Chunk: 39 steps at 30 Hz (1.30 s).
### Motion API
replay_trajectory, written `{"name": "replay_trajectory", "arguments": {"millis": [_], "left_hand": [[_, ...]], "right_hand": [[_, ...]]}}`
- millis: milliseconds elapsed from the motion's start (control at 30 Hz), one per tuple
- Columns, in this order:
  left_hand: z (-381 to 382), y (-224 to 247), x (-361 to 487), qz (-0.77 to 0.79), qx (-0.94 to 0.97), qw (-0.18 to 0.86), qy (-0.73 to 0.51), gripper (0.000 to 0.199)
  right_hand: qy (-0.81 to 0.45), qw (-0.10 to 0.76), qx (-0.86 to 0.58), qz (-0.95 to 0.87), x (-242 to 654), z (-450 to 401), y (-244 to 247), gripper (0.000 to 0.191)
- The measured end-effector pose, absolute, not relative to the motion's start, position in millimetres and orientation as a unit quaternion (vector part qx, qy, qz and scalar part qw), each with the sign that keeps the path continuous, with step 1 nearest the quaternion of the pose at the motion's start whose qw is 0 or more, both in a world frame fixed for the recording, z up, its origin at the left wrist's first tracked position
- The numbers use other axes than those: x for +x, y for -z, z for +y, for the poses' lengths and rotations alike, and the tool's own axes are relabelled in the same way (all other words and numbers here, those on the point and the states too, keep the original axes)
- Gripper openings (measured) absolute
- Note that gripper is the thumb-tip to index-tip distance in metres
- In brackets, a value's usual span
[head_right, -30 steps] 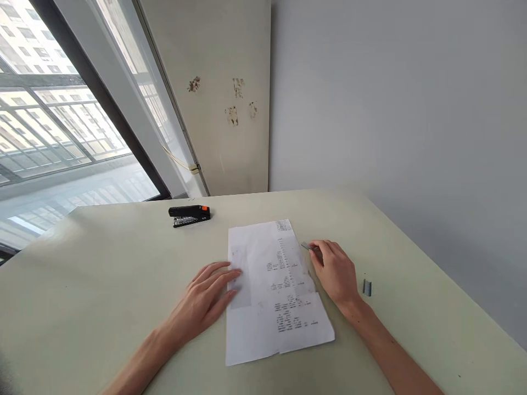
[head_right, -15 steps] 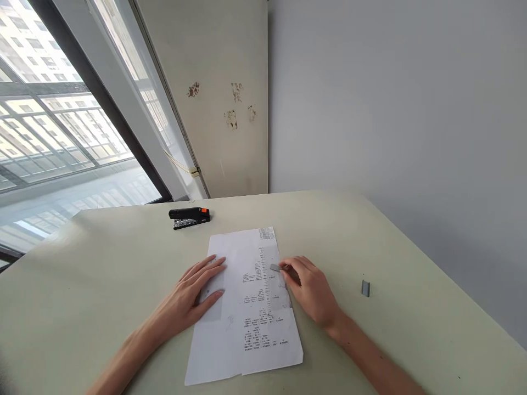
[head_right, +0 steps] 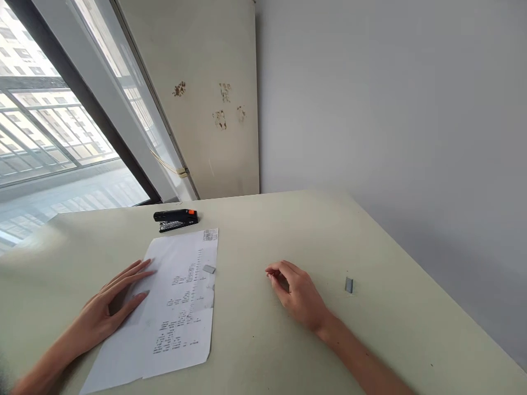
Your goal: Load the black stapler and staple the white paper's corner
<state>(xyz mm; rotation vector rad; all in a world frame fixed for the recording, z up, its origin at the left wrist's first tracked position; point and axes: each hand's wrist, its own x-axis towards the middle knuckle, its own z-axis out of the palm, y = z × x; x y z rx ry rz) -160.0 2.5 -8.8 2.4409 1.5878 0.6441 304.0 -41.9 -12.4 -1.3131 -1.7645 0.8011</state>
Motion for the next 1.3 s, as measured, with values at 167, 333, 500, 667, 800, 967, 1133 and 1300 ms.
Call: {"name": "replay_trajectory", "arguments": {"millis": [167,333,500,667,800,967,1133,1300], "left_hand": [[-1,6,-158,0.555,0.786,0.127,-0.240,0.048],[0,4,-149,0.596,0.758,0.123,-0.236,0.056],[-2,0,-147,0.604,0.743,0.135,-0.257,0.055],[4,-11,-143,0.648,0.711,0.086,-0.257,0.044],[33,-29,-121,0.630,0.737,0.012,-0.244,0.043],[88,-45,-89,0.617,0.754,-0.057,-0.216,0.047],[136,-51,-81,0.637,0.751,-0.059,-0.163,0.050],[155,-51,-83,0.642,0.759,-0.040,-0.100,0.046]], "right_hand": [[-0.319,0.391,-0.520,-0.689,306,-42,16,0.019],[-0.317,0.384,-0.520,-0.694,308,-41,17,0.019],[-0.310,0.377,-0.519,-0.702,308,-37,19,0.020],[-0.300,0.377,-0.517,-0.708,305,-38,17,0.023],[-0.287,0.382,-0.513,-0.713,305,-40,16,0.024],[-0.290,0.372,-0.505,-0.723,307,-40,17,0.022],[-0.286,0.382,-0.503,-0.720,306,-39,15,0.020],[-0.282,0.383,-0.499,-0.724,306,-37,15,0.019]]}}
